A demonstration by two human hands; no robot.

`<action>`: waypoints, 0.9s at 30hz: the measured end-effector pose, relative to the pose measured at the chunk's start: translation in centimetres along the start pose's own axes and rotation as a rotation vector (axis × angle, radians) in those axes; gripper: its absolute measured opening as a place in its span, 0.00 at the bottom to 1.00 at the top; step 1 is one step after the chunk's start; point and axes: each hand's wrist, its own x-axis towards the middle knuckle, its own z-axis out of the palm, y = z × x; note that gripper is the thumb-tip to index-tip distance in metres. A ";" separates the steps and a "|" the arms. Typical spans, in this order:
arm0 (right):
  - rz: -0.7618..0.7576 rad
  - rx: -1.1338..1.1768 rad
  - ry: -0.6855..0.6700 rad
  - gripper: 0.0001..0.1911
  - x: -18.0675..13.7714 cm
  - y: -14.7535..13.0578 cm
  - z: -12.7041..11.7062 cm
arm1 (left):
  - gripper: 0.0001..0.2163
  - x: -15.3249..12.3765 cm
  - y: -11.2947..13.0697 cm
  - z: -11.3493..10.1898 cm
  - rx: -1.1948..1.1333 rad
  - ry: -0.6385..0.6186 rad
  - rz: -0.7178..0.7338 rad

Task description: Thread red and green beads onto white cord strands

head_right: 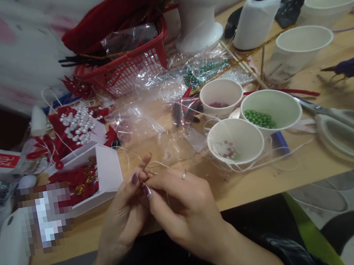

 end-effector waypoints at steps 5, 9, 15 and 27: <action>-0.003 0.021 -0.015 0.06 0.0 0.0 -0.1 | 0.28 0.0 0.1 -0.3 0.066 -0.051 0.038; -0.012 0.043 -0.035 0.07 -0.1 0.2 -0.2 | 0.25 -0.2 0.1 -0.5 0.148 -0.101 0.134; -0.028 0.073 -0.027 0.07 -0.2 0.3 -0.3 | 0.23 -0.7 0.1 -0.6 0.333 -0.188 0.302; 0.163 0.257 -0.054 0.08 -0.5 0.5 0.0 | 0.21 -1.0 -0.4 -1.4 0.989 -0.058 0.845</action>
